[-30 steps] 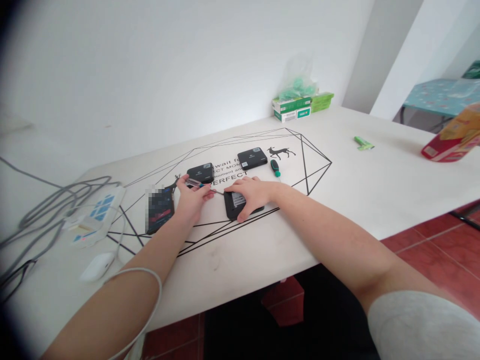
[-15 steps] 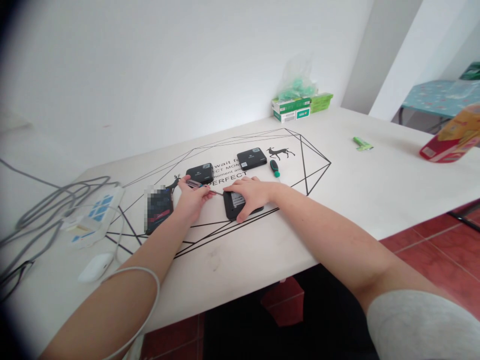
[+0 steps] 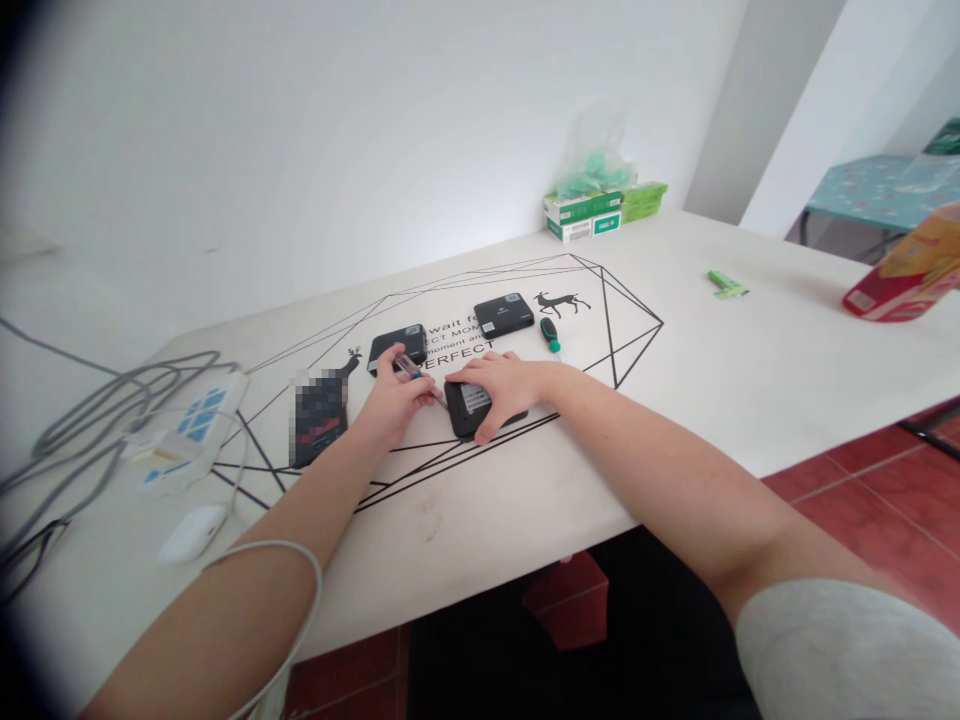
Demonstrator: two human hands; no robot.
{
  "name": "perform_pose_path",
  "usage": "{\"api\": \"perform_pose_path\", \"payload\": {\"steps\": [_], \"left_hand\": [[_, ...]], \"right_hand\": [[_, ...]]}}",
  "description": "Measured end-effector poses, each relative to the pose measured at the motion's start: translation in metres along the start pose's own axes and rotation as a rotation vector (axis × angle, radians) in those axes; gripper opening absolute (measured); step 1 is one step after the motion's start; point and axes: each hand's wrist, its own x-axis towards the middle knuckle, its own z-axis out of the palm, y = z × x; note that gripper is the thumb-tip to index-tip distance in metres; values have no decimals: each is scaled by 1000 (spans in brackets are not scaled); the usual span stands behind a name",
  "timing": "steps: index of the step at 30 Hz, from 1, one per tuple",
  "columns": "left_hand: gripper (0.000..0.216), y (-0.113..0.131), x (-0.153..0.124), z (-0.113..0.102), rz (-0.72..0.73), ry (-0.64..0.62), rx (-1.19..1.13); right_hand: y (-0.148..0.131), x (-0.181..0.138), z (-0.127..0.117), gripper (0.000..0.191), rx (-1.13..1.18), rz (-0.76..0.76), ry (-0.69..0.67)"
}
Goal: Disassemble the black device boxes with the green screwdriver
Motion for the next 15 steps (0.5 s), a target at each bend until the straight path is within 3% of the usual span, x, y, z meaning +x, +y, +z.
{"api": "perform_pose_path", "payload": {"steps": [15], "left_hand": [[91, -2, 2, -1, 25, 44, 105]], "right_hand": [[-1, 0, -1, 117, 18, 7, -9]]}}
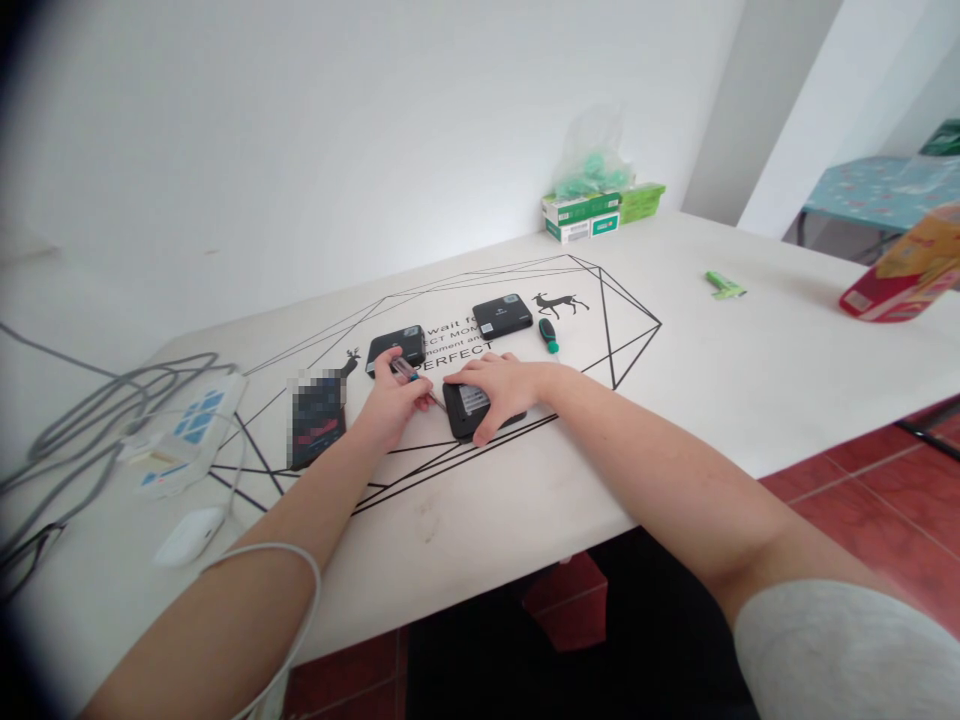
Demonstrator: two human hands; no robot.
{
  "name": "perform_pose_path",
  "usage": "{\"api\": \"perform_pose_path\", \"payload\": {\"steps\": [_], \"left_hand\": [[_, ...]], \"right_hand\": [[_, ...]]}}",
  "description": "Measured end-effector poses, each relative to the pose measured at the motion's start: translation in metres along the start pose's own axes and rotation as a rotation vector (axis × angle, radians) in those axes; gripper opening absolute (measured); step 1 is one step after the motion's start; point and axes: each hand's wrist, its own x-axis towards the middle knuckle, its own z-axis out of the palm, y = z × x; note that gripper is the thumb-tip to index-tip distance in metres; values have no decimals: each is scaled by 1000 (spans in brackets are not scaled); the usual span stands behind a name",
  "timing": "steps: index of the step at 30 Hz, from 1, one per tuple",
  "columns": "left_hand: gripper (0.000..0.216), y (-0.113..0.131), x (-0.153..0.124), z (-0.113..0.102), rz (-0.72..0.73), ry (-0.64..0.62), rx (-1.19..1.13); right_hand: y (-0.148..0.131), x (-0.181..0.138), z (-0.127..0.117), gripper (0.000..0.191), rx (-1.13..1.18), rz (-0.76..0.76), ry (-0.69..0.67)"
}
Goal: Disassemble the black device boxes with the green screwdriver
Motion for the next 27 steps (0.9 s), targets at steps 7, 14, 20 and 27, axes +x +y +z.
{"api": "perform_pose_path", "payload": {"steps": [7, 14, 20, 27], "left_hand": [[89, -1, 2, -3, -24, -21, -16], [83, 2, 1, -3, -82, -38, -29], [82, 12, -5, -2, -172, -11, -38], [84, 15, -6, -2, -217, -48, -7]], "right_hand": [[0, 0, 0, 118, -7, 5, -8], [1, 1, 0, 119, -16, 0, -13], [2, 1, 0, 119, -21, 3, -17], [2, 0, -1, 118, -21, -6, -32]]}}
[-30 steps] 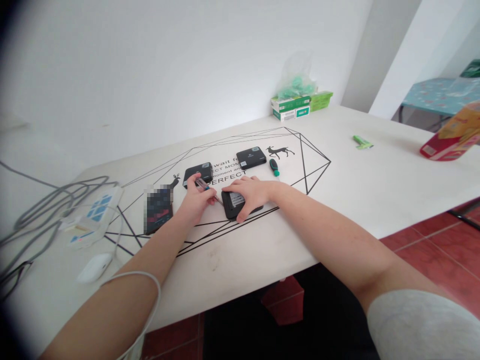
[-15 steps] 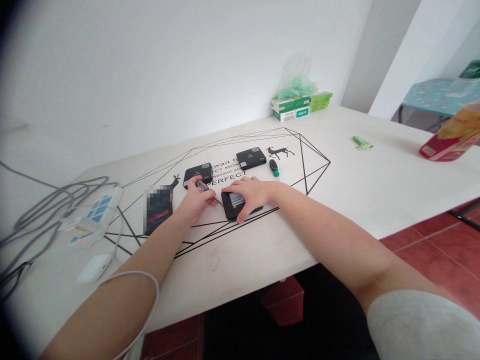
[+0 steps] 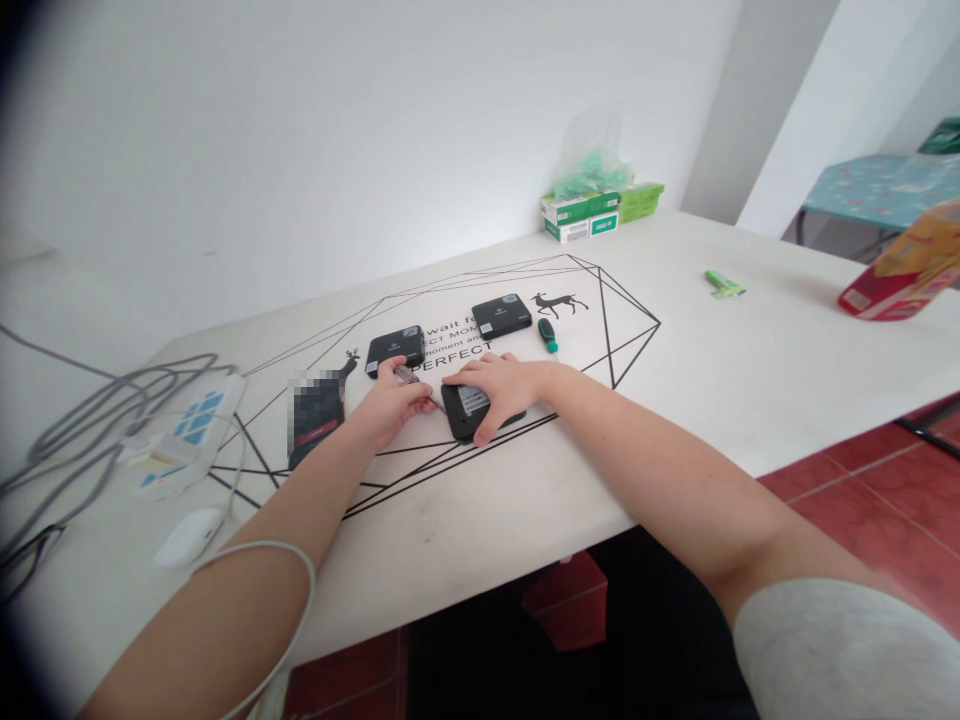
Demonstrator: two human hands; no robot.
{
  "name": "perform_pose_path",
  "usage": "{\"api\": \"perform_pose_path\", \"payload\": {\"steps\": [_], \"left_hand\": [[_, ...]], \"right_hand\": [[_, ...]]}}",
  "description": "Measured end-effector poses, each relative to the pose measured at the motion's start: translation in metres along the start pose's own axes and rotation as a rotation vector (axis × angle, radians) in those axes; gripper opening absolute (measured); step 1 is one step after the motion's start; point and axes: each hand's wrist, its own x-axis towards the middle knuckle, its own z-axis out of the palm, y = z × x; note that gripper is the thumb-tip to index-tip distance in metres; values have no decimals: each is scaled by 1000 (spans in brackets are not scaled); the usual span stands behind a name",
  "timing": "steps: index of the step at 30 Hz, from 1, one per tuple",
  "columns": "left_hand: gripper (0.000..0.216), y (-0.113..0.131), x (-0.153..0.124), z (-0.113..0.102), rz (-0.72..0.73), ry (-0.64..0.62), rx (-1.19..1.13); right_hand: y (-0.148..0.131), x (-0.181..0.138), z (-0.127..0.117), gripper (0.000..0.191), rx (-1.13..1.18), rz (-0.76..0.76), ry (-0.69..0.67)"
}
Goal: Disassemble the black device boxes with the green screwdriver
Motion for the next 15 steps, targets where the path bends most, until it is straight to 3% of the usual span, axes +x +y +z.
{"api": "perform_pose_path", "payload": {"steps": [15], "left_hand": [[90, -7, 4, -5, 68, -99, 20]], "right_hand": [[1, 0, -1, 116, 25, -10, -16]]}}
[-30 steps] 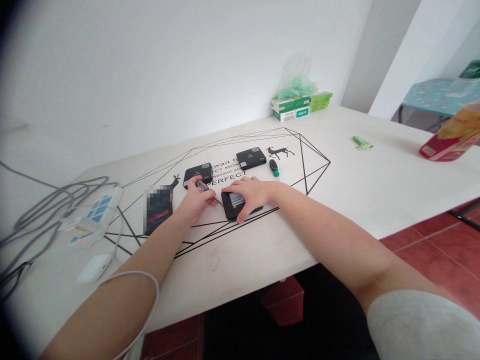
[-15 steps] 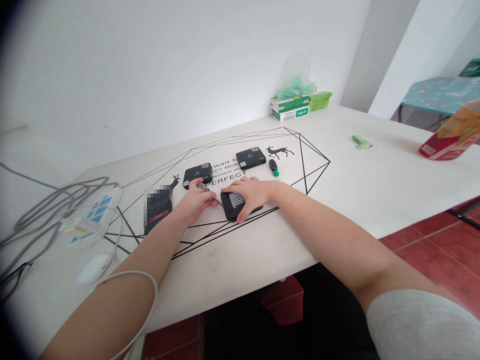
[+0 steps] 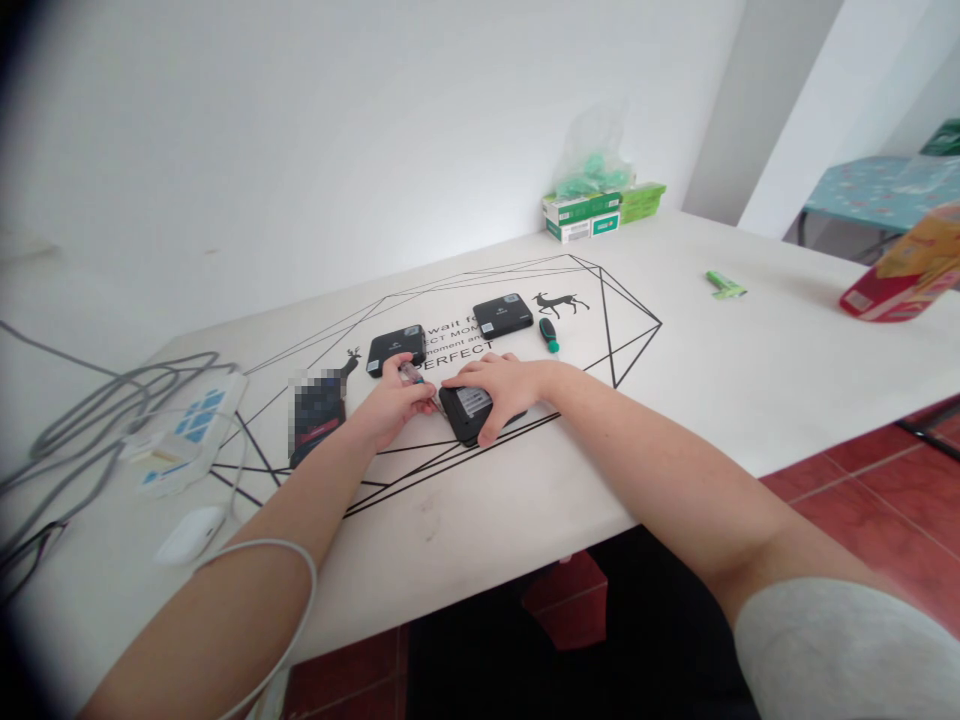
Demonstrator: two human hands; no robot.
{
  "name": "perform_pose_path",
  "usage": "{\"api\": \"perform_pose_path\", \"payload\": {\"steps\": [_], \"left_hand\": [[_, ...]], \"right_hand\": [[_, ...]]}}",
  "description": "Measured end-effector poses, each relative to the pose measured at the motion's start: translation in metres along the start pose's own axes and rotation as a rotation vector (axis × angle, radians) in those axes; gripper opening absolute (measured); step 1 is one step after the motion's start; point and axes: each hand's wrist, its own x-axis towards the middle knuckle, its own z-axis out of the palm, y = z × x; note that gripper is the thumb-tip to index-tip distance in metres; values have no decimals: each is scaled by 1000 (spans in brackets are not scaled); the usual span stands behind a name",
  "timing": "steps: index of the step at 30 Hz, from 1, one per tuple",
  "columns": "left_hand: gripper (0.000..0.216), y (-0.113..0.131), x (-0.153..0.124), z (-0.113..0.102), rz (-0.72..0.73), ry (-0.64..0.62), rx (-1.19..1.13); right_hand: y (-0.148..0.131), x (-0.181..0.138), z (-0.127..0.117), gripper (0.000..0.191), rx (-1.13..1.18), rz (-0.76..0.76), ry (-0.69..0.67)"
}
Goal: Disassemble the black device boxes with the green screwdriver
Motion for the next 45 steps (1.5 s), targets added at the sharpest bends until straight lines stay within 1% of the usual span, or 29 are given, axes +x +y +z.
{"api": "perform_pose_path", "payload": {"steps": [11, 20, 24, 33, 40, 45], "left_hand": [[88, -1, 1, -1, -10, 10, -25], [89, 2, -1, 5, -18, 96, -59], [90, 3, -1, 5, -29, 106, -74], [85, 4, -2, 6, -34, 112, -53], [85, 0, 0, 5, -40, 144, -68], [86, -2, 1, 6, -33, 188, -91]], "right_hand": [[-1, -2, 0, 116, 16, -1, 17], [-6, -2, 0, 118, 8, 34, 24], [-7, -3, 0, 117, 9, 36, 25], [-7, -3, 0, 117, 7, 37, 26], [-8, -3, 1, 114, 3, 33, 37], [-4, -1, 2, 114, 4, 22, 39]]}}
